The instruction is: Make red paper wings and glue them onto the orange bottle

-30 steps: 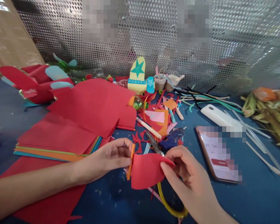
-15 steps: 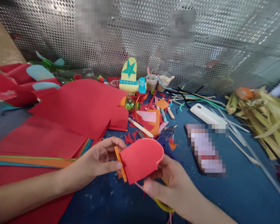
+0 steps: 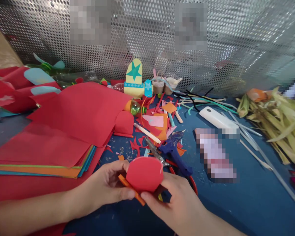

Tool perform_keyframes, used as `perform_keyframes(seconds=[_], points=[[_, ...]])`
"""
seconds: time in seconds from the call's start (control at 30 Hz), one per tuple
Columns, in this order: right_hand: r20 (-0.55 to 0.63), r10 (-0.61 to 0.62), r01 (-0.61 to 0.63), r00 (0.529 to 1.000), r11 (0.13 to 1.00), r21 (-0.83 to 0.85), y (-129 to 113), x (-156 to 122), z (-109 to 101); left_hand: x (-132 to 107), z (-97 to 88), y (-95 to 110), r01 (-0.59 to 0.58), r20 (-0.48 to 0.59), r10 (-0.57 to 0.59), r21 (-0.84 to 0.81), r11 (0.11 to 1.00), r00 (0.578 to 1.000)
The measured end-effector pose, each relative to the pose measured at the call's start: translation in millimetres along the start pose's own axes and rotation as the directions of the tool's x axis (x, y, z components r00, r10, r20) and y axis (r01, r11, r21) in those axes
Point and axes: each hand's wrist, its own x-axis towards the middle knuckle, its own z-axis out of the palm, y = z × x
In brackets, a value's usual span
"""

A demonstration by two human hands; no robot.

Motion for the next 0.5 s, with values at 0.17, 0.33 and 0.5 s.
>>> perform_keyframes(seconds=[0.17,0.33,0.5], points=[[0.004,-0.036,0.036,0.999,0.999,0.001,2.6,1.1,1.1,1.6,0.1,-2.3,-0.038,-0.035,0.040,0.046,0.998,0.999],[-0.015,-0.077,0.076,0.997,0.993,-0.090,6.7,1.0,4.8,1.0,3.1,4.6,0.009,-0.039,-0.007,0.052,0.999,0.999],[0.000,0.042,-0.042,0.999,0.998,0.041,2.1,3.9,2.1,2.0,0.3,3.7,-0.010,-0.012,0.010,0.002,1.000,1.000]])
